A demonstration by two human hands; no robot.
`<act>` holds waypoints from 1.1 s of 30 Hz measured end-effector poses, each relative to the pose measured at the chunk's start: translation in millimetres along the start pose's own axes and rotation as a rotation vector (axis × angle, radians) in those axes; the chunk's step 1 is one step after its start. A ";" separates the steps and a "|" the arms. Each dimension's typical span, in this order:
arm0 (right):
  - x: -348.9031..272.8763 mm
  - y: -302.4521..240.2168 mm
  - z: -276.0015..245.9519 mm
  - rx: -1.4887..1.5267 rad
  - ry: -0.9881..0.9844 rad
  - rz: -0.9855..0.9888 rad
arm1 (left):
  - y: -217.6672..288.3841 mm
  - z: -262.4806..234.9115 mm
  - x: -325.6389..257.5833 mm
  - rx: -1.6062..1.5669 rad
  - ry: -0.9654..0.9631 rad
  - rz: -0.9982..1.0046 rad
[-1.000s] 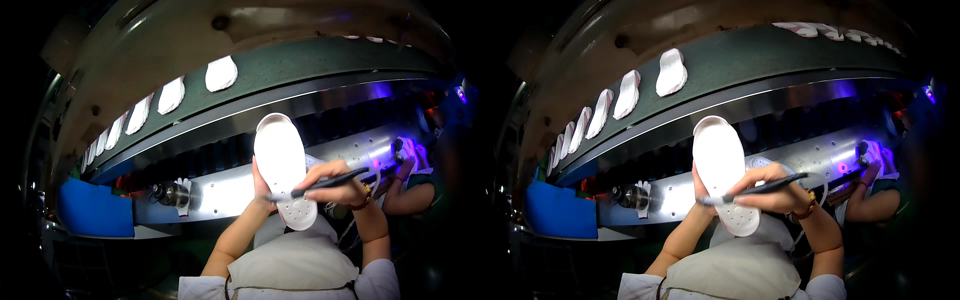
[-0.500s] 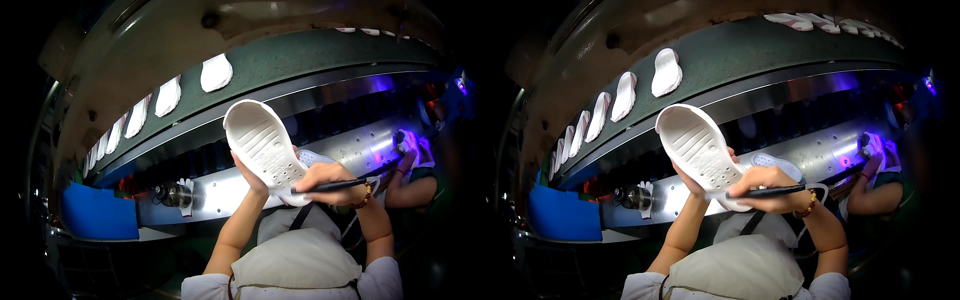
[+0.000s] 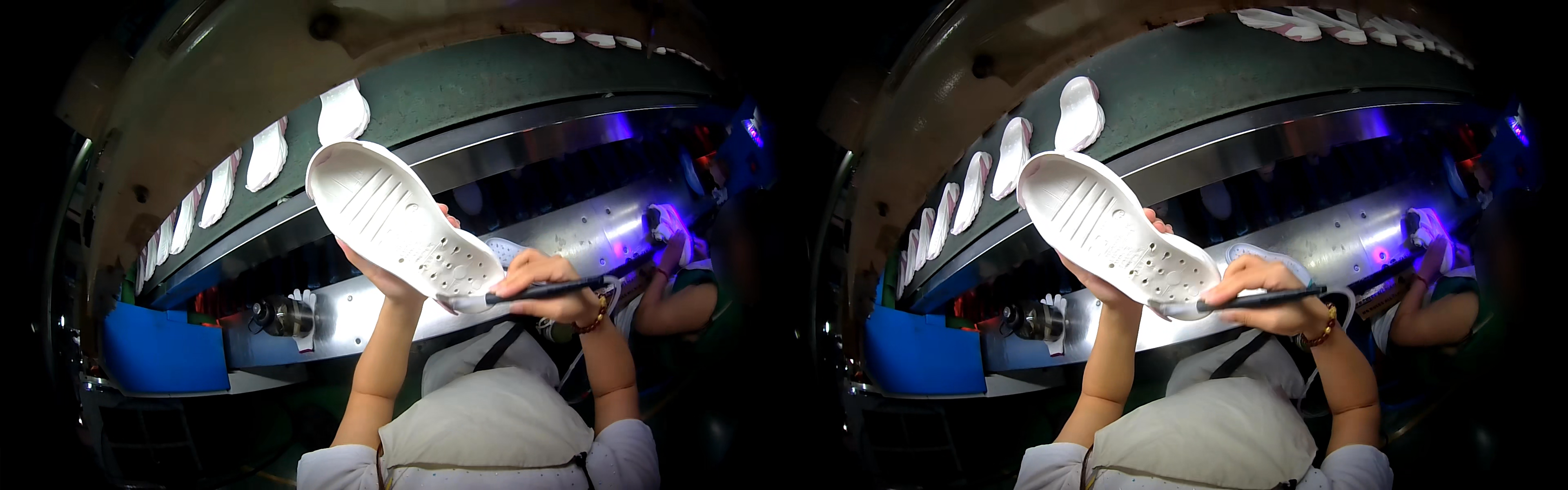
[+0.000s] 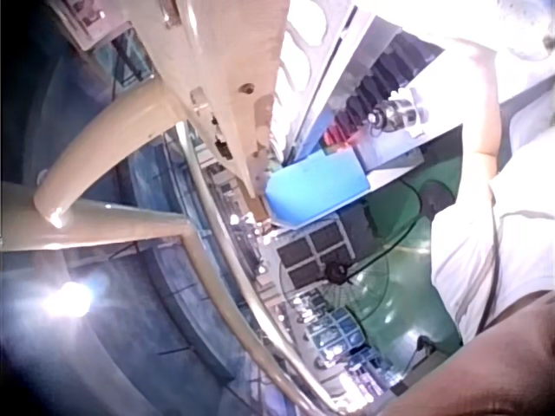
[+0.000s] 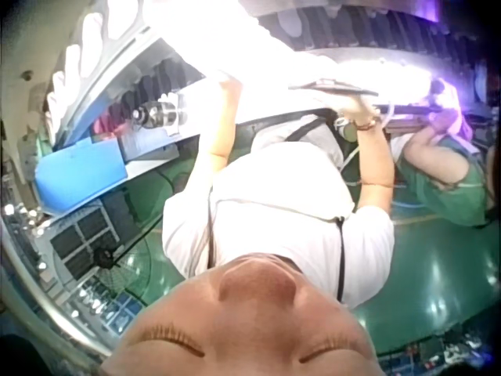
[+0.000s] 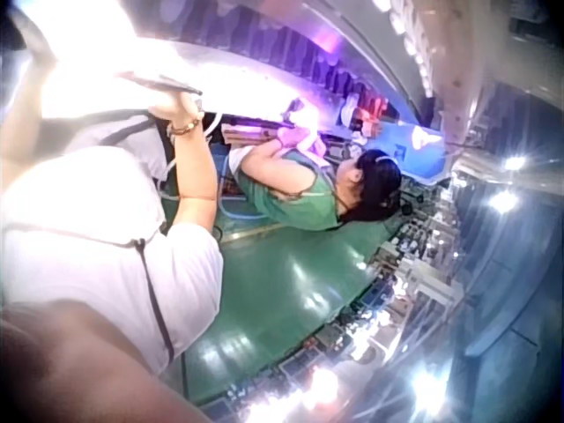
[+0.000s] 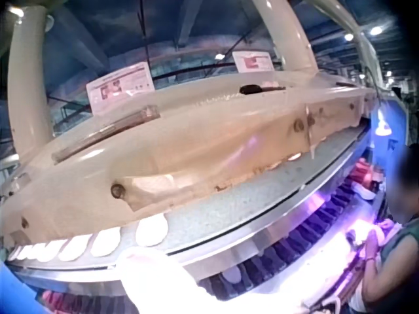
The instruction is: The person repeatedly scrubs the sole of a white slipper with a brush, then places it on a conveyor belt. This cycle is repeated for multiple slippers in a factory setting.
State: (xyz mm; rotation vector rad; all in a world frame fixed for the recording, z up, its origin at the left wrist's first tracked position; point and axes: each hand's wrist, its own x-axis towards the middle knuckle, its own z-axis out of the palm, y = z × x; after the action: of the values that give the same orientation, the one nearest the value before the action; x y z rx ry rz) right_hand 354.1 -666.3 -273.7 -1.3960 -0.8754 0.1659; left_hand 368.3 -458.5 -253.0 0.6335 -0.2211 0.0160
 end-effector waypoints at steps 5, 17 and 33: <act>0.9 4.3 -1.7 0.351 0.142 0.067 | 8.2 11.0 3.0 -0.052 -0.116 -0.040; 5.7 -7.8 23.5 0.111 -0.020 -0.082 | -22.0 -9.6 -22.2 -0.319 -0.184 -0.200; 16.7 -13.8 -18.8 0.243 0.032 0.129 | -5.4 -17.3 -10.5 0.140 -0.134 -0.542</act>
State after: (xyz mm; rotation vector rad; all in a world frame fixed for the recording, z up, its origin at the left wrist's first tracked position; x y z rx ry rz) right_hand 371.9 -674.2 -252.7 -1.2237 -0.7130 0.3365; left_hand 362.0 -452.0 -271.8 0.8193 -0.1730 -0.5377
